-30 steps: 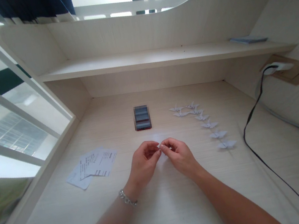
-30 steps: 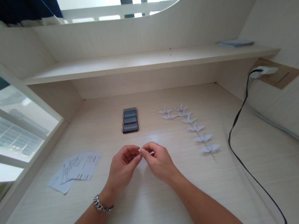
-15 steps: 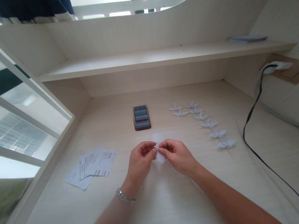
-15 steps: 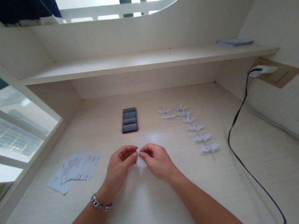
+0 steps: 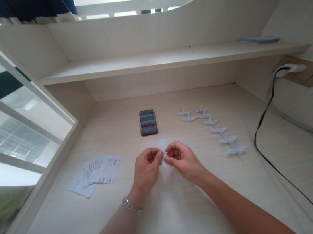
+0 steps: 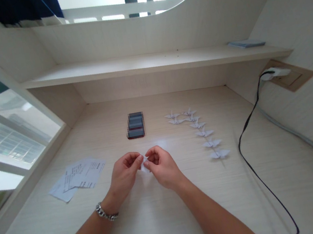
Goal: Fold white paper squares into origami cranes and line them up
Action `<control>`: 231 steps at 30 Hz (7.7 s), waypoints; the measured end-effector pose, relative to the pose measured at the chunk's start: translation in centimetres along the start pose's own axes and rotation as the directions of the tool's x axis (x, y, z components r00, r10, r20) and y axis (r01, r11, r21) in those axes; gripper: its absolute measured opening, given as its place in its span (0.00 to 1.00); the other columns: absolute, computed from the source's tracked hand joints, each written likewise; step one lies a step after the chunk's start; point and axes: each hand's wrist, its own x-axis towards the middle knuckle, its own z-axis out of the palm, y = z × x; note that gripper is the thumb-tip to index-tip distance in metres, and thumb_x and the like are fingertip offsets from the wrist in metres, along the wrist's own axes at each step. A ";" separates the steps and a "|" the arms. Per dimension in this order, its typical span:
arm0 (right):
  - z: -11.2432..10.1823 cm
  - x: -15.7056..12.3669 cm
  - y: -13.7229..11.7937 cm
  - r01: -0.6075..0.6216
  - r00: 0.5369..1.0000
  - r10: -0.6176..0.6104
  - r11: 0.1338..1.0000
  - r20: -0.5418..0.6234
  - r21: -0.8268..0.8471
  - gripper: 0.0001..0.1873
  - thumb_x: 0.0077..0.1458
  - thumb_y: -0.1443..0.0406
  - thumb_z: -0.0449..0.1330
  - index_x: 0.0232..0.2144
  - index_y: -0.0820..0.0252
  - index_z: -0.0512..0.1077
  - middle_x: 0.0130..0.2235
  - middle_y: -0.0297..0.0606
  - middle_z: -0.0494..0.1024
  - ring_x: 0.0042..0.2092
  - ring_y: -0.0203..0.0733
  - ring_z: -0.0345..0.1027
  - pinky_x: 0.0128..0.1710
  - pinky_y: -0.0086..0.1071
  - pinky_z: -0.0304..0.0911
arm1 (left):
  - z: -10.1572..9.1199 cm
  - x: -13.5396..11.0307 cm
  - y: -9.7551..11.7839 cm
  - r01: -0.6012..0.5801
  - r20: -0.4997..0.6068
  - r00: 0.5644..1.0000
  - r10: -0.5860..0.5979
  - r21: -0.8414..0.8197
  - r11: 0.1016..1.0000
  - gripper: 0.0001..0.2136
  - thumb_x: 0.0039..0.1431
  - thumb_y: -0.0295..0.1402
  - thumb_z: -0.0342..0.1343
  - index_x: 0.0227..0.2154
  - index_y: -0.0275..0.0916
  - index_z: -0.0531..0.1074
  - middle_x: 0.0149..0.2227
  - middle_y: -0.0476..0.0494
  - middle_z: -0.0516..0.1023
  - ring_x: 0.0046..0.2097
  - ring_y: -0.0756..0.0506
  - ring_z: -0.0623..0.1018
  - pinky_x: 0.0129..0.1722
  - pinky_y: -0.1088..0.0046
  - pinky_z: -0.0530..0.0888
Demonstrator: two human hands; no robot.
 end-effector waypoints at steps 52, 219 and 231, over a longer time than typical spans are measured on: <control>-0.3 -0.1 -0.1 -0.106 0.983 0.111 0.993 0.148 -0.043 0.12 0.49 0.59 0.58 0.24 0.62 0.67 0.23 0.31 0.67 0.24 0.32 0.63 0.25 0.28 0.63 | -0.3 0.2 0.1 0.140 0.012 0.988 -0.151 -0.443 0.885 0.14 0.43 0.29 0.62 0.35 0.34 0.68 0.22 0.49 0.73 0.25 0.52 0.72 0.28 0.77 0.68; -0.3 0.3 0.3 -0.142 0.987 0.139 0.989 0.083 0.033 0.15 0.45 0.54 0.60 0.25 0.61 0.66 0.23 0.33 0.70 0.24 0.34 0.64 0.23 0.27 0.58 | -0.2 0.1 0.5 0.196 0.021 0.980 -0.198 -0.278 0.941 0.16 0.37 0.35 0.65 0.31 0.32 0.72 0.23 0.44 0.76 0.23 0.50 0.73 0.24 0.76 0.69; 0.2 0.2 0.5 -0.086 0.995 0.079 0.991 0.064 0.107 0.15 0.46 0.55 0.61 0.27 0.62 0.67 0.24 0.35 0.73 0.25 0.35 0.65 0.25 0.29 0.61 | -0.1 -0.1 0.7 0.198 0.053 0.980 -0.191 -0.254 0.947 0.16 0.39 0.35 0.64 0.32 0.32 0.72 0.22 0.46 0.75 0.23 0.50 0.72 0.24 0.76 0.67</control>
